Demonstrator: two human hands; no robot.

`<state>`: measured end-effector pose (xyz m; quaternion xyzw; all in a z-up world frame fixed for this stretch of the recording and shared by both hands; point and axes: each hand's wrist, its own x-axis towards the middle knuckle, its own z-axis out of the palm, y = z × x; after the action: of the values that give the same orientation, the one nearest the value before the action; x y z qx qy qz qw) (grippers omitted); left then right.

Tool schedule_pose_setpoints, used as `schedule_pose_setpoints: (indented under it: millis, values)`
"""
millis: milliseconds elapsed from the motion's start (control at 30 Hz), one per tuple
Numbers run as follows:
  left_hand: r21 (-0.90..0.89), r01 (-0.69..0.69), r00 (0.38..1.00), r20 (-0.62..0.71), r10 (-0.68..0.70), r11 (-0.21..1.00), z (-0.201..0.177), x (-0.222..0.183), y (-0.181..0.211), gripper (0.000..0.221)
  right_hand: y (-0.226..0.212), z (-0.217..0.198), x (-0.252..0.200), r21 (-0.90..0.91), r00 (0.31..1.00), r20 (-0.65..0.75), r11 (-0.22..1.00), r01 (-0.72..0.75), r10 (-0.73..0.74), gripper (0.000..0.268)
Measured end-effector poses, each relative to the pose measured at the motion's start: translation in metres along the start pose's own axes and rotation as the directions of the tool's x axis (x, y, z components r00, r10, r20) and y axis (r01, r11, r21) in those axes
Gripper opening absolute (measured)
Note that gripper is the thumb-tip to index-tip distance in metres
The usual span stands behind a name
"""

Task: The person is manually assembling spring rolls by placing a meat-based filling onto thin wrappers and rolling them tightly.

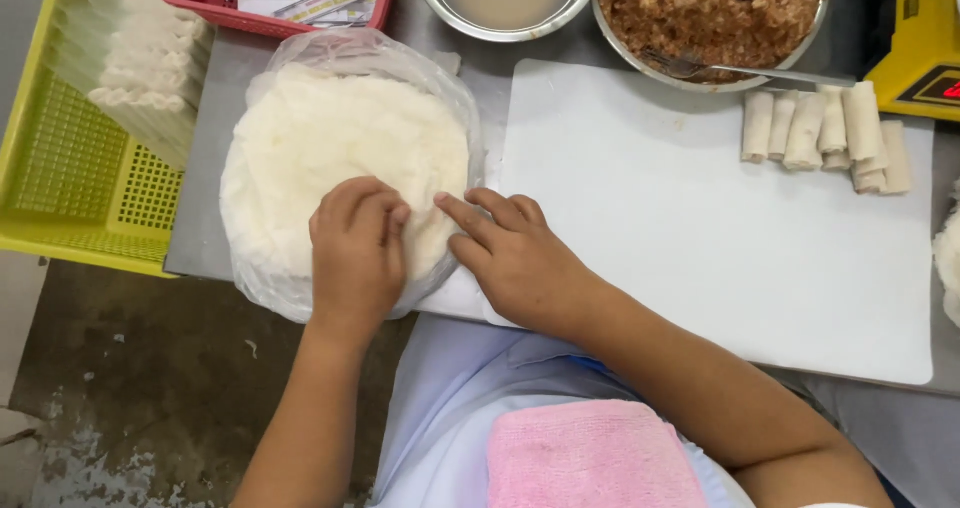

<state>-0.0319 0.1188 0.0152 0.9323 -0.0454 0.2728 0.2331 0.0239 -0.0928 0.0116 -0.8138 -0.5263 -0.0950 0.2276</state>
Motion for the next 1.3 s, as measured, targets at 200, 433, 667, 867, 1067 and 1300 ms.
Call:
schedule_pose_setpoints:
  millis: [200,433,667,867,1067,1300]
  values:
    - [-0.503,0.500,0.860,0.190,-0.474,0.705,-0.043,0.021,-0.006,0.022,-0.010,0.006,0.017,-0.052,0.993,-0.086,0.996,0.075,-0.079,0.013]
    - [-0.618,0.693,0.705,0.469,-0.533,0.373,-0.027,0.005,-0.067,0.022,-0.010,0.033,0.039,-0.001,0.983,-0.179,0.999,0.041,-0.041,0.044]
    - [-0.788,0.609,0.730,0.514,-0.450,0.088,-0.020,0.011,-0.109,0.020,-0.007,0.024,0.055,-0.049,0.985,-0.171,0.999,0.018,-0.026,0.030]
    - [-0.802,0.595,0.724,0.567,-0.392,-0.061,-0.020,0.019,-0.088,0.015,0.002,0.028,0.080,0.094,0.983,-0.158,0.992,-0.080,0.094,0.031]
    - [-0.825,0.553,0.733,0.548,-0.402,-0.116,-0.022,0.011,-0.104,0.014,0.005,0.029,0.072,-0.015,0.991,-0.135,1.000,-0.018,0.016,0.016]
    - [-0.846,0.310,0.802,0.477,-0.359,-0.433,-0.082,0.032,-0.131,0.063,-0.001,0.021,0.065,-0.170,0.995,-0.051,0.983,0.075,-0.085,0.039]
